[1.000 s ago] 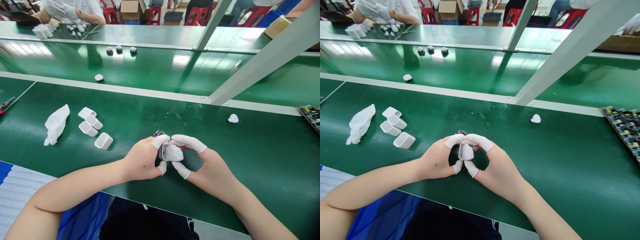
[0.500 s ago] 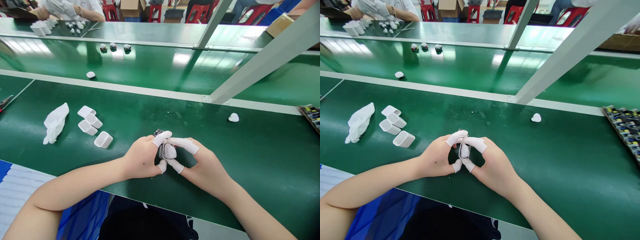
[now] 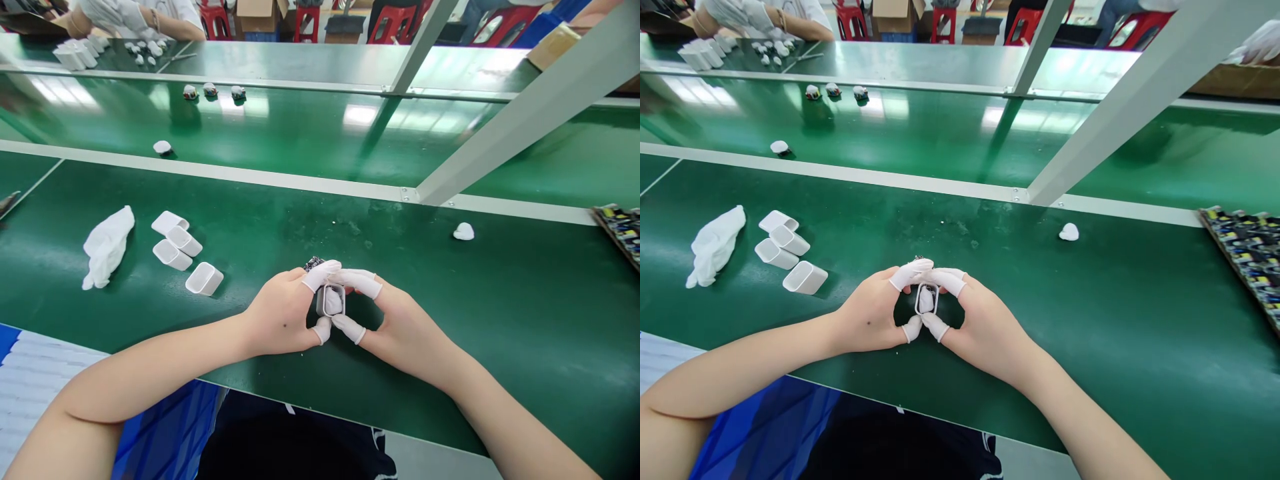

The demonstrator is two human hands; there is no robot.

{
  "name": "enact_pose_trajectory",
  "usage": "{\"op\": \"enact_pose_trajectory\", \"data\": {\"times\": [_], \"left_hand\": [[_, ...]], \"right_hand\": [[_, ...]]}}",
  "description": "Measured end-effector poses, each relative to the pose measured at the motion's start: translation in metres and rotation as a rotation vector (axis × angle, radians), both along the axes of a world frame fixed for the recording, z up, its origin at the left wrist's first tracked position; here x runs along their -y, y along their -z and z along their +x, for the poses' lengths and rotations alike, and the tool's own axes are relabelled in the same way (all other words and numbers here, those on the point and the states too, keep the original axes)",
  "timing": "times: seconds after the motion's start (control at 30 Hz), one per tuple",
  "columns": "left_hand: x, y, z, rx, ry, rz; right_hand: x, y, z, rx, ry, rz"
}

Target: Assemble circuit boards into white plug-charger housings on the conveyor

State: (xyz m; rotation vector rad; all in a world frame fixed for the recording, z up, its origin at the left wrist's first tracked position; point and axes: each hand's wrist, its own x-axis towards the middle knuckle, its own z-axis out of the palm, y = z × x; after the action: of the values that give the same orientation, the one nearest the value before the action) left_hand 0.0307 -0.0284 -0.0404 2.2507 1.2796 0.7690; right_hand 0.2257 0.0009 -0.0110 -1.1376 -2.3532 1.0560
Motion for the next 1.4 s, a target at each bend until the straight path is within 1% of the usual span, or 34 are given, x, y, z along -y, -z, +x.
{"op": "enact_pose_trajectory", "data": {"times": [0.1, 0.27, 0.33, 0.4, 0.47, 0.57, 0.73, 0.9, 1.07, 1.23, 1.4], "left_hand": [[0.0, 0.001, 0.0, -0.008, -0.005, 0.028], [0.002, 0.002, 0.002, 0.062, -0.013, 0.216], [0.003, 0.002, 0.003, 0.105, -0.019, 0.283], [0.003, 0.001, 0.003, 0.125, -0.034, 0.319], [0.003, -0.001, 0.004, 0.131, -0.042, 0.335], [0.002, -0.002, 0.004, 0.137, -0.04, 0.35], [0.002, -0.001, 0.005, 0.129, -0.035, 0.366], [0.004, 0.002, 0.004, 0.12, -0.011, 0.35], [0.006, 0.003, 0.003, 0.117, 0.012, 0.335], [0.008, 0.005, 0.003, 0.065, 0.036, 0.375], [0.008, 0.005, 0.005, 0.03, 0.003, 0.422]], "right_hand": [[-0.001, -0.001, 0.003, -0.043, 0.038, -0.17], [-0.005, 0.005, 0.006, -0.258, 0.16, -0.494], [-0.005, 0.004, 0.004, -0.32, 0.146, -0.598], [-0.004, 0.001, 0.001, -0.378, 0.103, -0.658], [-0.003, -0.003, -0.002, -0.414, 0.08, -0.675], [0.0, -0.006, -0.005, -0.416, 0.097, -0.661], [0.005, -0.004, -0.007, -0.415, 0.149, -0.622], [0.007, -0.004, -0.007, -0.382, 0.152, -0.622], [0.007, -0.001, -0.005, -0.414, 0.152, -0.622], [0.01, 0.006, -0.004, -0.345, 0.194, -0.626], [0.009, -0.001, -0.004, -0.286, 0.18, -0.657]]}}
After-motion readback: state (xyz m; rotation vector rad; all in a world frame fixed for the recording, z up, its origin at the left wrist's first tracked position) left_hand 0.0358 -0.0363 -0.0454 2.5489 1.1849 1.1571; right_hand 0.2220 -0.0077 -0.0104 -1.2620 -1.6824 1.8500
